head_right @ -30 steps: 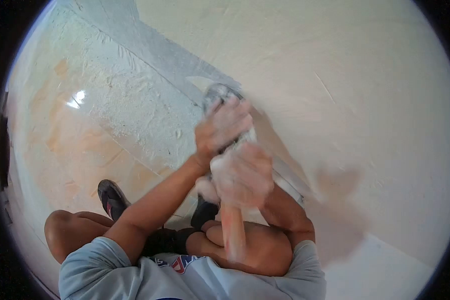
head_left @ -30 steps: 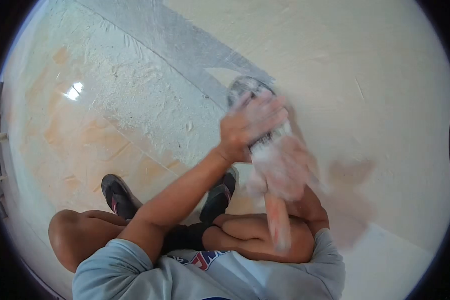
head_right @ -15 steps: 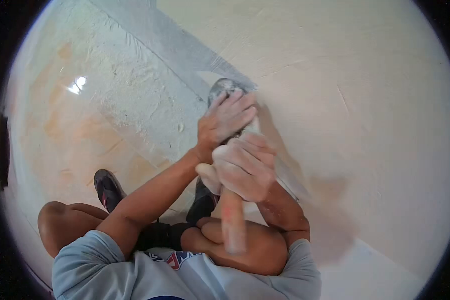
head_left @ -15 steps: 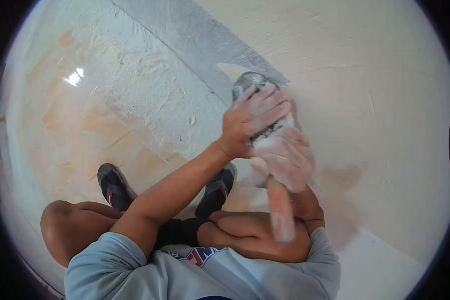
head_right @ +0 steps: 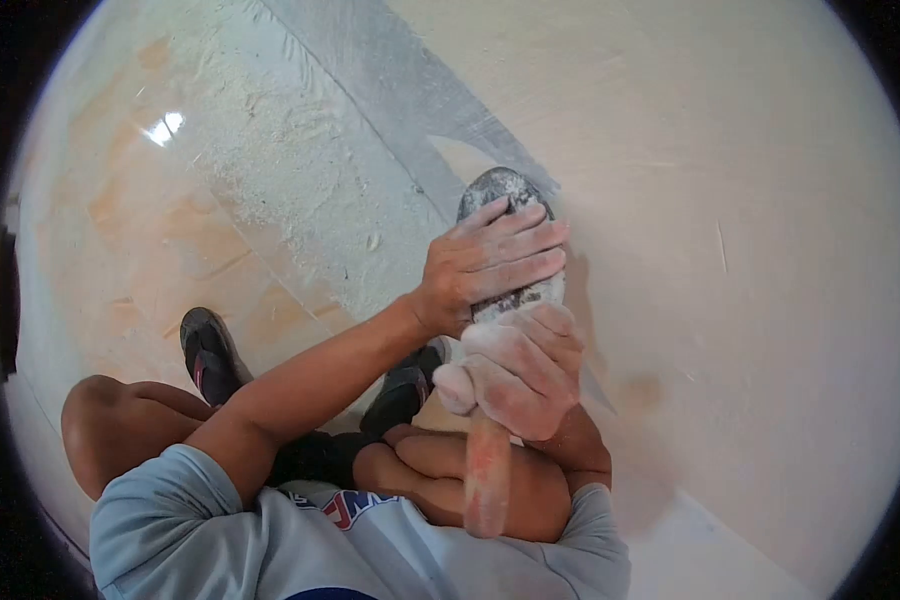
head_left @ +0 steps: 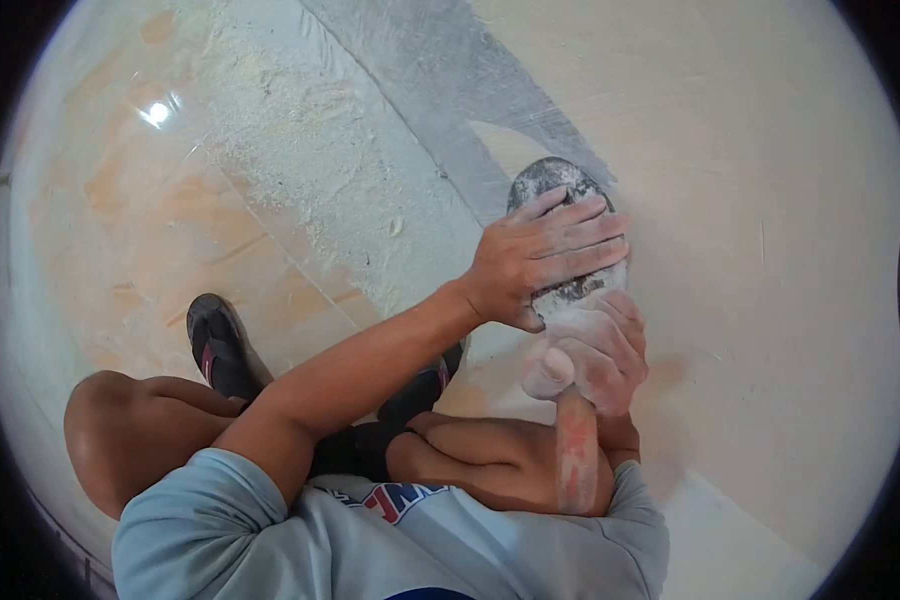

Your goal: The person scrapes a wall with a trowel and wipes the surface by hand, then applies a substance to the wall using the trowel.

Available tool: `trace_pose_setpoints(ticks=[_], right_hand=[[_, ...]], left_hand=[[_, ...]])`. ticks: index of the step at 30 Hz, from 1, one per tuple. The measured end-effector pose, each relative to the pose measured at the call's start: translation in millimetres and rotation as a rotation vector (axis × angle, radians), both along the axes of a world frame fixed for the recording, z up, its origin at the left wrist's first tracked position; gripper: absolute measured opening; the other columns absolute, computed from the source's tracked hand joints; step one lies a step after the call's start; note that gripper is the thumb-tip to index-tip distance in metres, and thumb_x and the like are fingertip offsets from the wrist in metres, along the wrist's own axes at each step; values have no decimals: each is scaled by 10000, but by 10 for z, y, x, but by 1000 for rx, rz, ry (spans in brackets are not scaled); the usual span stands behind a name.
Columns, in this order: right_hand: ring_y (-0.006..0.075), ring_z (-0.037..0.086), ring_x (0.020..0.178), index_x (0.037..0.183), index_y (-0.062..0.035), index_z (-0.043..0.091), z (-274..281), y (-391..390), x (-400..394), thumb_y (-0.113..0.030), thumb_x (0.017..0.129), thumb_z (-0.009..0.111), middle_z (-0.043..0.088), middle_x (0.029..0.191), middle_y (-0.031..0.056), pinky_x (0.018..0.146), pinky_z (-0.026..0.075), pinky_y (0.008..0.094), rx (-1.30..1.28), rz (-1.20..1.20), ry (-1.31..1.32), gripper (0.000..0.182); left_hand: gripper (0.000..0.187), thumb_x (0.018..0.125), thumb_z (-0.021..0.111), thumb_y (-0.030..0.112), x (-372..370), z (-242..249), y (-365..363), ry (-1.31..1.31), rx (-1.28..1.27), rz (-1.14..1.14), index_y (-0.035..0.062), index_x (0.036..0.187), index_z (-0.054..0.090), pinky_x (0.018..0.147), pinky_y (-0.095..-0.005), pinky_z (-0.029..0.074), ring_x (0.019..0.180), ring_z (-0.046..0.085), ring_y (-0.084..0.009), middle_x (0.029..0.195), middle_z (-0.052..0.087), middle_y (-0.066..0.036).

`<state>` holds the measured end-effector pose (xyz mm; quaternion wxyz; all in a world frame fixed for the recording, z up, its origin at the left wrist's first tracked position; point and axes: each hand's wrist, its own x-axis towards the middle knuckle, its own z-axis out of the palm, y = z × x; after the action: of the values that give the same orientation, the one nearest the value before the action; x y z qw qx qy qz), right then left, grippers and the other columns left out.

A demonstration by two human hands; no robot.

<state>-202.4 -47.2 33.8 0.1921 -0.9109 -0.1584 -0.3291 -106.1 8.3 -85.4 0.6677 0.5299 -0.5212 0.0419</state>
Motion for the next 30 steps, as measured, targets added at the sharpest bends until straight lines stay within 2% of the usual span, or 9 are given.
trace_pose_setpoints(ticks=[4, 7, 11, 14, 17, 22, 25, 27, 30], right_hand=[[210, 578, 558, 765, -69, 586, -126, -78, 247, -108, 816, 817, 630, 733, 54, 534, 401, 308, -43, 72, -35, 239], [203, 585, 559, 768, -52, 592, -377, -83, 281, -67, 812, 799, 631, 729, 59, 520, 398, 319, 61, 60, 22, 212], [172, 633, 596, 767, -70, 609, -94, -34, 124, -134, 783, 854, 662, 737, 32, 532, 407, 316, 39, 27, -47, 253], [178, 617, 575, 742, -68, 593, -80, 43, 168, -112, 804, 826, 645, 719, 34, 521, 405, 317, -33, 4, 8, 245], [184, 567, 535, 701, -89, 547, -418, -64, 446, -61, 761, 834, 583, 677, 31, 506, 361, 282, 6, -21, -51, 294], [187, 570, 540, 698, -82, 547, -179, -1, 297, -67, 769, 833, 596, 688, 38, 524, 375, 295, -26, 5, -66, 295], [204, 610, 562, 726, -76, 597, -159, -48, 115, -101, 782, 812, 635, 730, 54, 545, 408, 297, -36, -7, 50, 223], [204, 604, 557, 723, -75, 596, -329, -46, 344, -90, 758, 818, 634, 727, 49, 537, 406, 302, -86, 24, -90, 226], [212, 593, 548, 717, -56, 586, -509, -100, 426, -46, 775, 792, 621, 685, 57, 532, 434, 325, 4, 46, -51, 214]], left_hand=[[632, 787, 738, 412, 107, -227, -73, -7, 0, 83, 194, 1377, 686, 1199, -467, 370, 1392, 559, -283, 1460, 633, -51], [760, 757, 749, 596, 156, -407, -106, 1, 36, 164, 168, 1382, 681, 1197, -478, 359, 1403, 547, -306, 1465, 626, -81], [654, 768, 700, 384, 53, -77, -29, 8, -9, 51, 177, 1388, 677, 1207, -483, 358, 1409, 545, -293, 1476, 620, -71], [628, 827, 659, 472, 82, -121, -23, 50, -39, 29, 175, 1380, 682, 1208, -473, 357, 1401, 554, -286, 1463, 629, -79], [503, 919, 612, 359, 198, -356, -55, 114, 42, 139, 167, 1379, 679, 1210, -469, 349, 1413, 541, -293, 1485, 611, -82], [566, 905, 621, 443, 122, -263, -37, 69, -14, 39, 157, 1391, 671, 1225, -479, 323, 1437, 512, -317, 1493, 602, -100], [548, 894, 664, 392, 125, -207, -46, 35, -38, 41, 143, 1382, 675, 1225, -486, 325, 1427, 524, -320, 1479, 611, -116], [496, 908, 672, 312, 117, -371, -116, 91, -45, 107, 145, 1376, 679, 1210, -499, 349, 1423, 528, -312, 1483, 609, -108], [465, 961, 603, 293, 187, -498, -109, 172, 1, 178, 135, 1395, 659, 1207, -500, 347, 1419, 531, -320, 1487, 605, -101]])
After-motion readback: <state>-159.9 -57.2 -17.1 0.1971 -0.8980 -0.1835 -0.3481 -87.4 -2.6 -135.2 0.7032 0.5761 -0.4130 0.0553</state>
